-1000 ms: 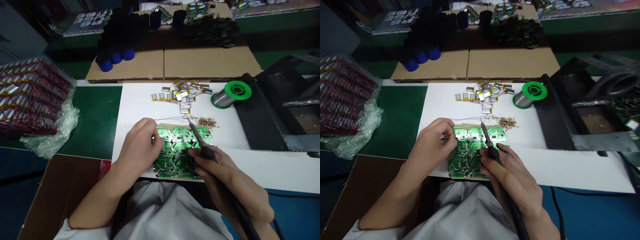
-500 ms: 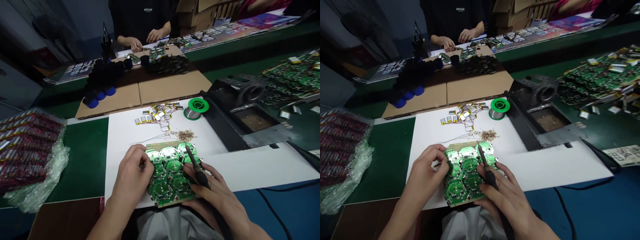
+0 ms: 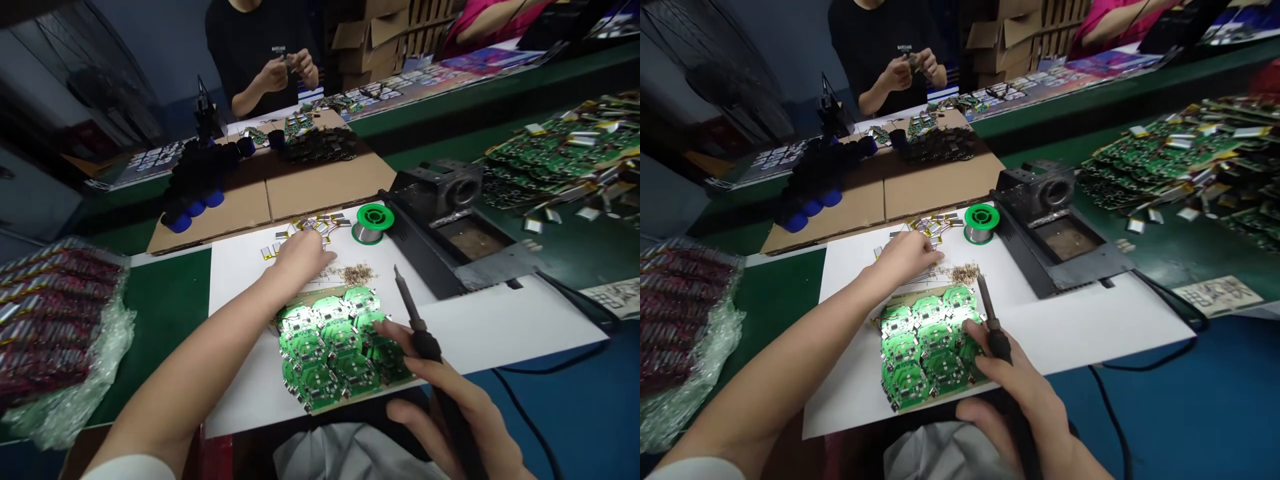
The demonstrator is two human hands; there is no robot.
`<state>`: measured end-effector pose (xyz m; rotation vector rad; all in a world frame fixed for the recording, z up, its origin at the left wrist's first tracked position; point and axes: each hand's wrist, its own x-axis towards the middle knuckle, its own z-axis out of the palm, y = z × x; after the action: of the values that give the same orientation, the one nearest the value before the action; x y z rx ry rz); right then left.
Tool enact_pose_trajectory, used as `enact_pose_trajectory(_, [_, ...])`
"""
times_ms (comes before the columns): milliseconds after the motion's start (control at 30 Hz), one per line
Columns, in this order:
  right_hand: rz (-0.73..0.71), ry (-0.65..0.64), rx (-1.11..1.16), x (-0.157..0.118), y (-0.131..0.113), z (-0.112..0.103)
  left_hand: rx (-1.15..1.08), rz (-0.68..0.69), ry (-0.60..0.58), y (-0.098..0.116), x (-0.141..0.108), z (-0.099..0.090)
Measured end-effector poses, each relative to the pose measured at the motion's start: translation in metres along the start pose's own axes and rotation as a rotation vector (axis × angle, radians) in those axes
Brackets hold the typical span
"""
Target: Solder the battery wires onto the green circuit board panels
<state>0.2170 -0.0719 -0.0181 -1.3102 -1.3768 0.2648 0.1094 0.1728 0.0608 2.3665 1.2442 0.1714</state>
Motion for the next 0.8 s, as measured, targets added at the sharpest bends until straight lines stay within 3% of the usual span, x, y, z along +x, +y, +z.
enact_pose_trajectory(100, [0.040, 0.086, 0.046, -0.001, -0.012, 0.003, 0.020, -0.014, -0.016, -0.001, 0.019, 0.014])
enact_pose_trajectory(200, [0.057, 0.157, 0.094, 0.002, -0.018, 0.003, -0.009, 0.010, -0.034, -0.009, 0.012, 0.009])
enact_pose_trajectory(333, [-0.025, 0.047, 0.027, 0.024, -0.017, -0.011, -0.109, 0.110, 0.010, -0.019, -0.033, -0.016])
enact_pose_trajectory(400, [-0.104, -0.052, -0.030, 0.042, -0.017, -0.015, -0.276, 0.141, 0.025, -0.021, -0.063, -0.027])
enact_pose_trajectory(467, [-0.109, -0.042, -0.085, 0.061, -0.019, -0.011, -0.470, 0.118, 0.012, -0.020, -0.091, -0.034])
enact_pose_trajectory(600, [-0.114, -0.139, -0.078, 0.085, -0.029, 0.009, -0.635, 0.048, 0.029, -0.015, -0.132, -0.033])
enact_pose_trajectory(700, [-0.083, -0.242, -0.061, 0.087, -0.036, 0.020, -0.656, 0.063, 0.073, -0.011, -0.148, -0.027])
enact_pose_trajectory(800, [-0.014, -0.250, 0.001, 0.084, -0.041, 0.025, -0.653, 0.077, 0.113, -0.009, -0.156, -0.020])
